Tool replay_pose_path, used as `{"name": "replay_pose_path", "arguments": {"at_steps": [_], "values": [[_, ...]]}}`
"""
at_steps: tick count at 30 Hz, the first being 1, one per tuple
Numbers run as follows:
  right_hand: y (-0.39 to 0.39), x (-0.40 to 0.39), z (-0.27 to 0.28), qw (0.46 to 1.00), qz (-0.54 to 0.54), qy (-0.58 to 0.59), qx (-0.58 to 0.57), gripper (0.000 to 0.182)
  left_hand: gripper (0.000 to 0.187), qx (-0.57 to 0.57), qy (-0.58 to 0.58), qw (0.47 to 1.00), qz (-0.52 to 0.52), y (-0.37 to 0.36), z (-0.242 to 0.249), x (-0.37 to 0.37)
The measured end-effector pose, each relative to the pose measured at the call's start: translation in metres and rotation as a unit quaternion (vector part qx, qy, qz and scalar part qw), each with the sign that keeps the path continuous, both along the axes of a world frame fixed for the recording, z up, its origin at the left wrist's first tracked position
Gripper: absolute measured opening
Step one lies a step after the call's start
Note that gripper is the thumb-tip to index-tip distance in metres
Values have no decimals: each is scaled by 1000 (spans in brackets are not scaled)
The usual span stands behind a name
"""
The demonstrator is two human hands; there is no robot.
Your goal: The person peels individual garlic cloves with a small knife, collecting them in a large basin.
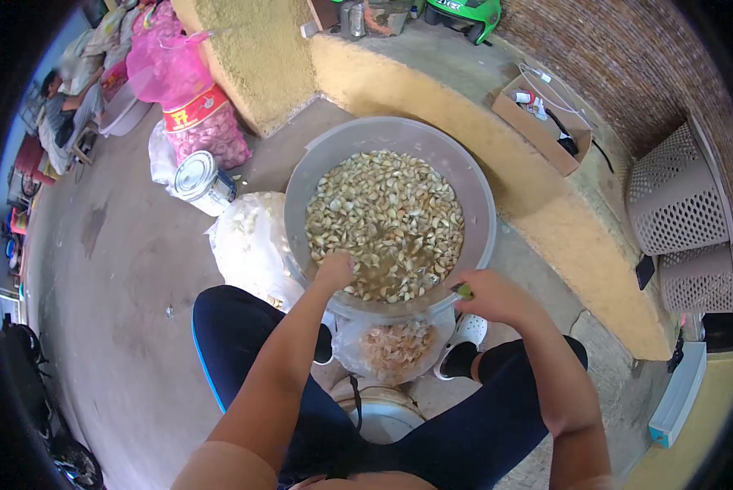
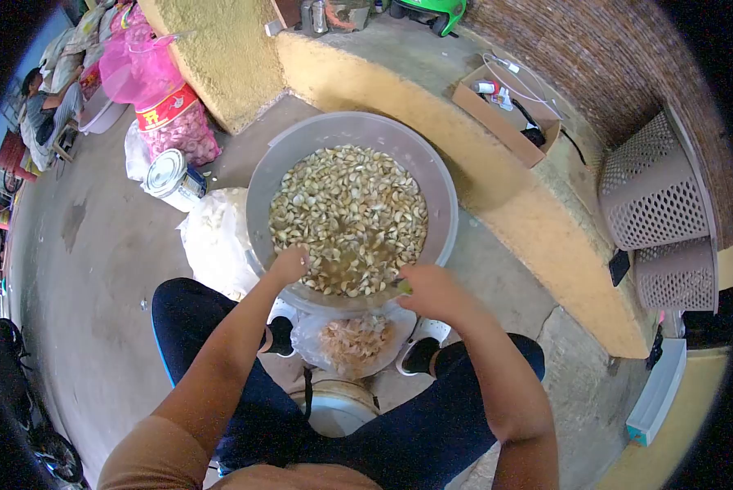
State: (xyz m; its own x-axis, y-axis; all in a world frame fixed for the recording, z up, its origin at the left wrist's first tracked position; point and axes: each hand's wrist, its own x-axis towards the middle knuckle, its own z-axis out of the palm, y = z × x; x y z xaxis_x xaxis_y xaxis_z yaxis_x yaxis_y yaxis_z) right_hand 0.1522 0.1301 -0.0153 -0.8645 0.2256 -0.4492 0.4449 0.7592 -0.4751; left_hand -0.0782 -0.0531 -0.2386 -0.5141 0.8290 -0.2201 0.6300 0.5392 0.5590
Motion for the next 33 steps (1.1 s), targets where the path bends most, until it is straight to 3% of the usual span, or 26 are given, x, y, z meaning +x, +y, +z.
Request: {"name": "replay_pose_path", "arguments": {"at_steps": [3, 7, 10, 13, 14, 21, 22, 26, 29, 33], "values": [[14, -6, 24, 993, -116, 4, -3, 35, 17, -129, -33, 989, 69, 8, -26, -4], [34, -12, 27, 978, -192, 87, 8, 30, 23, -104, -63, 985, 126, 27, -62, -25], [41, -16, 25, 976, -212, 55, 10, 26, 27, -60, -73, 983, 159, 54, -81, -31], [44, -16, 21, 977, -207, 58, -11, 24, 28, -60, -75, 982, 161, 85, -93, -40], [45, -16, 20, 980, -194, 36, -16, 25, 28, -109, -159, 965, 176, 103, -52, -38], [54, -17, 13, 991, -111, -18, -73, 25, 38, -31, -104, 990, 90, 166, -111, -51], [54, -19, 14, 991, -103, -24, -85, 25, 46, -82, -195, 966, 148, 177, -114, -53], [58, -24, 15, 989, -76, -49, -121, 27, 61, -82, -241, 960, 117, 199, -127, -61], [59, -27, 17, 984, -50, -60, -157, 29, 68, -137, -165, 974, 77, 210, -128, -53], [61, -27, 13, 983, -29, -71, -166, 29, 66, -80, -176, 976, 96, 214, -141, -46]]}}
